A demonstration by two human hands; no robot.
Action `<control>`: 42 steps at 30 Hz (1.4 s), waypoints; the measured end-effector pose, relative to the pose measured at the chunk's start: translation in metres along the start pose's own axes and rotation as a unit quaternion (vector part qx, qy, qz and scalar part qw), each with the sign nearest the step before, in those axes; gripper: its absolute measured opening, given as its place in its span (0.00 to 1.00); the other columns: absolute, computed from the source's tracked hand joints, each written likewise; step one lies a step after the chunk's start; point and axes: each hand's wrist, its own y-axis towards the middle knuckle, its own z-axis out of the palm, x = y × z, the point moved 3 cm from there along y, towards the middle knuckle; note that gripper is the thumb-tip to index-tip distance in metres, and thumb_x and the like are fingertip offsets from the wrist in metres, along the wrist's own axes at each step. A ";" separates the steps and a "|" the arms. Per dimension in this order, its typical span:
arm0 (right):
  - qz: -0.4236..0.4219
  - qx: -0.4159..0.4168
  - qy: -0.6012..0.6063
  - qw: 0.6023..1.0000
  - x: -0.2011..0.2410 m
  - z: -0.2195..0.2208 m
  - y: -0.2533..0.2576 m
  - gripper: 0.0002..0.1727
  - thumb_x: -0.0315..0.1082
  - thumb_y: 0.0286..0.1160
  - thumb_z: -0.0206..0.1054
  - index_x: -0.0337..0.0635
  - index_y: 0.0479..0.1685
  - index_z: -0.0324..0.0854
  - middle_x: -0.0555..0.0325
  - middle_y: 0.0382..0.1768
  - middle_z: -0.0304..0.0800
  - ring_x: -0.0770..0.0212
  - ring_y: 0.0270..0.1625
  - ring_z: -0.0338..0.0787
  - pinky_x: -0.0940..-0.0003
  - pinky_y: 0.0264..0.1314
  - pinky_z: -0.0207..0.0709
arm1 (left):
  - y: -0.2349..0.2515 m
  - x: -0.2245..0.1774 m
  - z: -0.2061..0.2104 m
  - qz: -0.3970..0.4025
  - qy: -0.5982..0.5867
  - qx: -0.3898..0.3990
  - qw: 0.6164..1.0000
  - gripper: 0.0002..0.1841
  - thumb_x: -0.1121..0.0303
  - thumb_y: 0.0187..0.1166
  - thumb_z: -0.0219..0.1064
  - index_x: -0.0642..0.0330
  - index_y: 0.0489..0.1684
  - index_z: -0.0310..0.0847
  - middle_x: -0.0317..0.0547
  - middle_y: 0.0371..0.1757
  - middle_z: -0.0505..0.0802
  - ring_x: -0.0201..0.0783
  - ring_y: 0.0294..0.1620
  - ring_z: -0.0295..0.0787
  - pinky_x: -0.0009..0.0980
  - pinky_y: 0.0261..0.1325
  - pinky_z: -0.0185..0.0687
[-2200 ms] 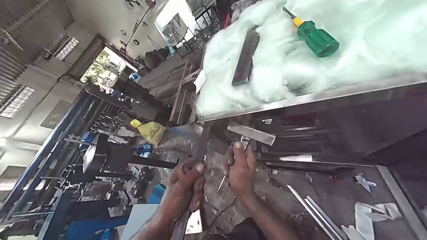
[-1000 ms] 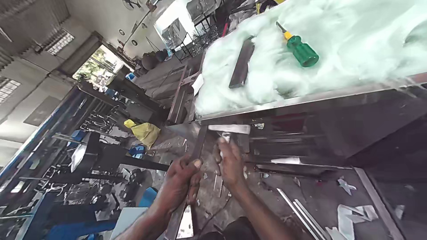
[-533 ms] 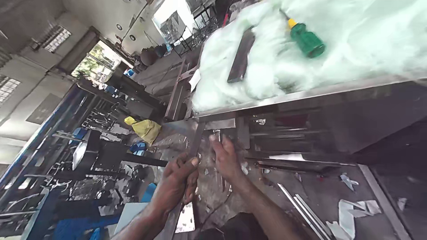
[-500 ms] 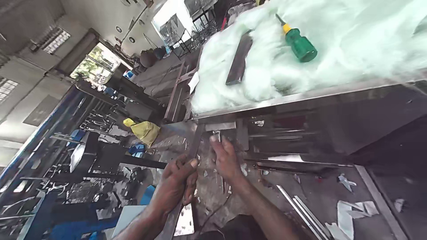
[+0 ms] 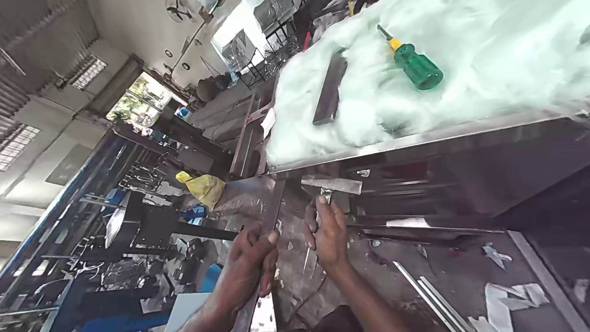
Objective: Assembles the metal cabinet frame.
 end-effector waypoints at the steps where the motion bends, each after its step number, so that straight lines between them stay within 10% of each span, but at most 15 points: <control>1: 0.003 0.000 -0.003 1.000 -0.001 -0.001 -0.002 0.15 0.39 0.94 0.40 0.43 0.41 0.66 0.66 0.13 0.67 0.71 0.06 0.65 0.76 0.04 0.66 | 0.000 0.002 0.000 0.000 -0.009 -0.002 1.000 0.09 0.66 0.86 0.62 0.64 0.48 0.74 0.36 0.12 0.74 0.28 0.05 0.72 0.24 0.07 0.75; 6: -0.012 -0.012 -0.080 0.997 -0.002 -0.027 -0.018 0.11 0.41 0.93 0.47 0.45 0.48 0.68 0.67 0.14 0.68 0.70 0.08 0.67 0.73 0.06 0.69 | 0.006 0.030 -0.008 0.015 -0.051 0.016 0.998 0.12 0.58 0.88 0.63 0.59 0.44 0.77 0.36 0.12 0.77 0.31 0.08 0.77 0.27 0.13 0.82; 10: -0.047 -0.036 -0.184 0.981 -0.005 -0.068 -0.039 0.12 0.45 0.91 0.52 0.47 0.57 0.70 0.70 0.17 0.70 0.71 0.11 0.69 0.73 0.10 0.71 | 0.017 0.051 -0.019 0.062 0.071 0.067 0.993 0.12 0.63 0.87 0.64 0.62 0.55 0.76 0.47 0.28 0.90 0.40 0.26 0.91 0.36 0.34 0.92; 15: -0.062 -0.117 -0.270 0.954 -0.002 -0.110 -0.065 0.18 0.48 0.88 0.57 0.45 0.61 0.71 0.74 0.20 0.76 0.75 0.14 0.74 0.77 0.13 0.74 | 0.028 0.068 -0.018 0.179 0.215 0.083 0.957 0.15 0.64 0.88 0.63 0.69 0.60 0.76 0.46 0.34 0.93 0.39 0.30 0.93 0.36 0.37 0.95; 23: -0.028 -0.127 -0.319 0.939 0.025 -0.149 -0.083 0.18 0.51 0.86 0.56 0.46 0.58 0.70 0.74 0.16 0.70 0.74 0.10 0.69 0.76 0.08 0.69 | 0.030 0.078 0.003 -0.020 0.000 0.140 0.990 0.32 0.39 0.90 0.44 0.59 0.58 0.81 0.32 0.22 0.78 0.28 0.18 0.72 0.24 0.25 0.74; 26: -0.002 -0.101 -0.305 0.947 0.032 -0.150 -0.091 0.16 0.52 0.88 0.52 0.50 0.53 0.70 0.74 0.16 0.72 0.75 0.08 0.69 0.76 0.06 0.69 | 0.026 0.068 -0.003 -0.070 -0.038 0.086 0.993 0.31 0.45 0.93 0.34 0.60 0.54 0.78 0.35 0.24 0.78 0.29 0.19 0.73 0.23 0.24 0.75; 36: 0.045 -0.079 -0.289 0.953 0.018 -0.133 -0.093 0.11 0.43 0.89 0.50 0.47 0.51 0.73 0.71 0.16 0.72 0.74 0.08 0.66 0.77 0.06 0.66 | 0.022 0.035 -0.015 -0.033 0.010 0.043 0.998 0.08 0.65 0.90 0.56 0.61 0.49 0.72 0.45 0.27 0.87 0.33 0.11 0.79 0.27 0.14 0.82; 42: 0.081 -0.053 -0.267 0.959 0.021 -0.122 -0.086 0.13 0.43 0.91 0.46 0.48 0.52 0.73 0.70 0.14 0.67 0.72 0.07 0.65 0.75 0.04 0.66 | 0.023 0.012 -0.010 -0.016 0.007 0.025 1.000 0.13 0.68 0.89 0.56 0.65 0.64 0.69 0.43 0.21 0.79 0.32 0.09 0.73 0.26 0.11 0.76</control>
